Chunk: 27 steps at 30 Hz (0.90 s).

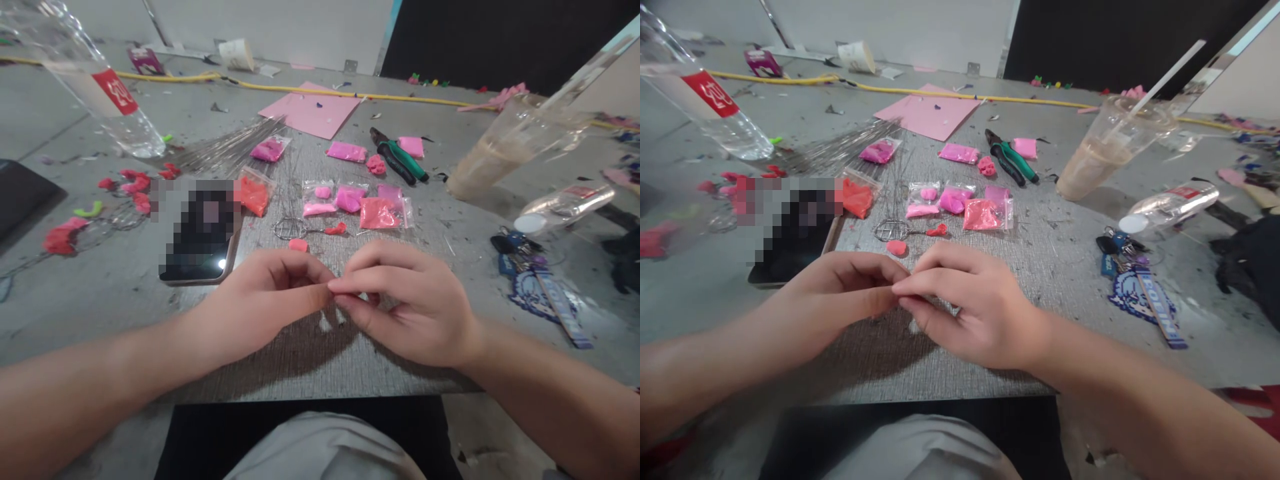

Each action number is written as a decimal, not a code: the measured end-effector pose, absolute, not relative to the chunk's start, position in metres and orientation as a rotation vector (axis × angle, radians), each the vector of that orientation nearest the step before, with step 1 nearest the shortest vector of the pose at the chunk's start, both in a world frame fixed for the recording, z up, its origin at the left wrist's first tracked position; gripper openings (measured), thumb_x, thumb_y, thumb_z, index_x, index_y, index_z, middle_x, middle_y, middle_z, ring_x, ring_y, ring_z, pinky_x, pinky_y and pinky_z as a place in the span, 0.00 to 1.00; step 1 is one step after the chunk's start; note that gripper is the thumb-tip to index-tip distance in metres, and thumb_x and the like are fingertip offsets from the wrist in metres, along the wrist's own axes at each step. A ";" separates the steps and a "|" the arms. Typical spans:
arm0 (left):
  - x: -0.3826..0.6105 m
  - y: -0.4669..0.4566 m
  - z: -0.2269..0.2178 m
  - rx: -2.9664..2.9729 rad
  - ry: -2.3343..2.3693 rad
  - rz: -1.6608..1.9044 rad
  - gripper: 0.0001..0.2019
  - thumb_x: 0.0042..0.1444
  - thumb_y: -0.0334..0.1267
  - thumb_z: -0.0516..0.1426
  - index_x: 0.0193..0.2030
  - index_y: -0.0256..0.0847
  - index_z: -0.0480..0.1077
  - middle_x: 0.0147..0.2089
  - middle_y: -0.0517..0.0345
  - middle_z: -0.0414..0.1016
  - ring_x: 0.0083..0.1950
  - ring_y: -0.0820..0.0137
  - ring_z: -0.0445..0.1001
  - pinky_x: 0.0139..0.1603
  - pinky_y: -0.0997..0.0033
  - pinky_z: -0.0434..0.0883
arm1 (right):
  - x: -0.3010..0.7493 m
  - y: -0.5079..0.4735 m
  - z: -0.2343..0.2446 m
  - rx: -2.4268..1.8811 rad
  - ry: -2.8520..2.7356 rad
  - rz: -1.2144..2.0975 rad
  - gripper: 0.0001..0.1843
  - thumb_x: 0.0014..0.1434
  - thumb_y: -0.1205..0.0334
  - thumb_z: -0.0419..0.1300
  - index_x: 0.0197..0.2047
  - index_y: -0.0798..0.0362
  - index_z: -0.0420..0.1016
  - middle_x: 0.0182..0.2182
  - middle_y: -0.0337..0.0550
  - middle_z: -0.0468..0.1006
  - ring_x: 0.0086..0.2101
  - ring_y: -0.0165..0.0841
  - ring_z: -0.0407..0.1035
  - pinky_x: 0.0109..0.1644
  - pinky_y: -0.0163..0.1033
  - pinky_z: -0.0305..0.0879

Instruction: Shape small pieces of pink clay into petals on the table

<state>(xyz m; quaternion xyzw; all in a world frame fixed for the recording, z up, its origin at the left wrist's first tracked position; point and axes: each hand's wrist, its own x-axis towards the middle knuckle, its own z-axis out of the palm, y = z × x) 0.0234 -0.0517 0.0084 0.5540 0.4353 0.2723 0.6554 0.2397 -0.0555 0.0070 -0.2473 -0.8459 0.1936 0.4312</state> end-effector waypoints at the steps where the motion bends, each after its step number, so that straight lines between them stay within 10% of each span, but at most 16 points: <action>1: 0.023 -0.052 0.008 1.251 0.979 0.620 0.04 0.59 0.40 0.66 0.35 0.44 0.81 0.32 0.60 0.80 0.33 0.73 0.73 0.33 0.76 0.67 | 0.240 -0.055 0.007 -0.618 -2.103 0.507 0.06 0.64 0.73 0.65 0.43 0.56 0.81 0.36 0.44 0.81 0.35 0.27 0.74 0.38 0.34 0.75; 27: 0.024 -0.052 0.013 1.500 0.997 0.621 0.05 0.61 0.36 0.62 0.37 0.42 0.81 0.35 0.59 0.82 0.35 0.71 0.77 0.33 0.75 0.70 | 0.241 -0.054 0.007 -0.624 -1.996 0.773 0.09 0.60 0.76 0.66 0.43 0.61 0.86 0.36 0.46 0.79 0.33 0.27 0.73 0.34 0.34 0.71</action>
